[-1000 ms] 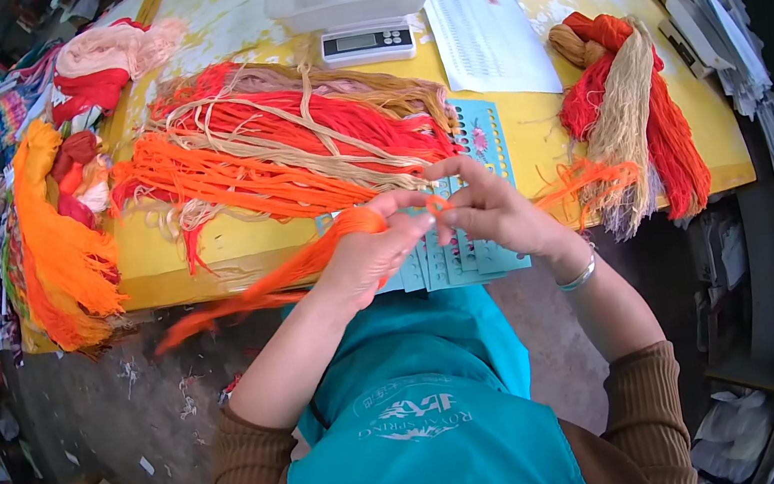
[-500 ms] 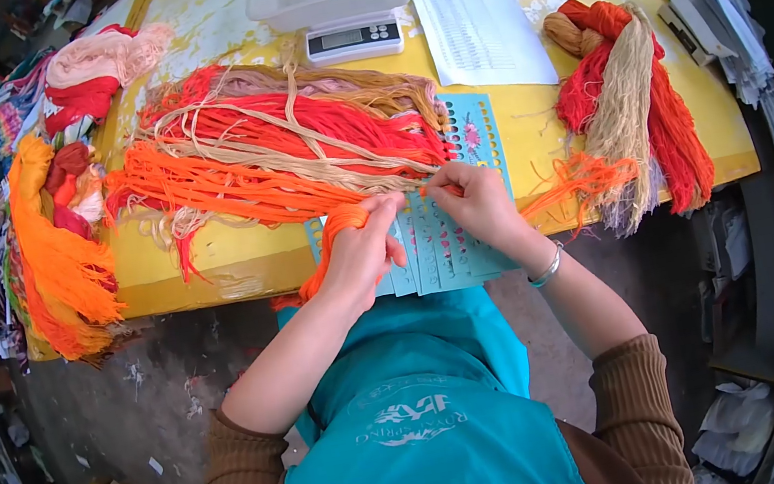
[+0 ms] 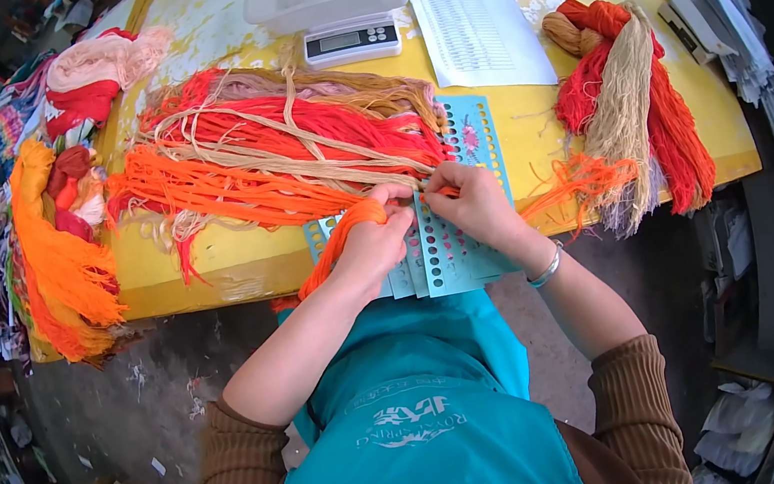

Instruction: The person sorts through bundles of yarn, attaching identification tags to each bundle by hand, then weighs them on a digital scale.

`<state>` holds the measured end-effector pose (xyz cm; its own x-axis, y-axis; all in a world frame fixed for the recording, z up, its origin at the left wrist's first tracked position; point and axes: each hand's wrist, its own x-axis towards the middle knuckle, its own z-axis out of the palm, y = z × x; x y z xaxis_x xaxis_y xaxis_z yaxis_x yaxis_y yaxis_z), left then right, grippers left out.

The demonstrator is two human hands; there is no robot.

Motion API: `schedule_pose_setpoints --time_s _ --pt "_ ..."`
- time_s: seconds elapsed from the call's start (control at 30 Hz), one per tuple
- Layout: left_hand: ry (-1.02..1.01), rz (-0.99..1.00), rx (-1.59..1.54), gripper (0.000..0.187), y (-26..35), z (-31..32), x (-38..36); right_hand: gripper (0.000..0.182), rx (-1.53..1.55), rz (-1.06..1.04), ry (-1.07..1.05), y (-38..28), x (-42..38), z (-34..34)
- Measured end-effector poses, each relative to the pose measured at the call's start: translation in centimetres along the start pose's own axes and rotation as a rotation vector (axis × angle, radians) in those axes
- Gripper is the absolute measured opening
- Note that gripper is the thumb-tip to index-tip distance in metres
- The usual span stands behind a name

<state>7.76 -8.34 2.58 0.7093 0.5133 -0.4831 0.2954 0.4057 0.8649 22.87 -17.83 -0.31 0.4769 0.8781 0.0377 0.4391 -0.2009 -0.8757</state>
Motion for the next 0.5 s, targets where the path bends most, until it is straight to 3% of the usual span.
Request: schedule_pose_setpoints --time_s 0.23,0.5 --pt "-0.081 -0.044 -0.164 0.023 -0.7 -0.6 1.9 0.013 0.166 0.073 -0.060 0.9 0.5 -0.3" --pt "-0.148 -0.037 -0.095 0.013 -0.6 -0.6 2.3 0.015 0.165 0.121 -0.118 0.2 0.5 -1.0"
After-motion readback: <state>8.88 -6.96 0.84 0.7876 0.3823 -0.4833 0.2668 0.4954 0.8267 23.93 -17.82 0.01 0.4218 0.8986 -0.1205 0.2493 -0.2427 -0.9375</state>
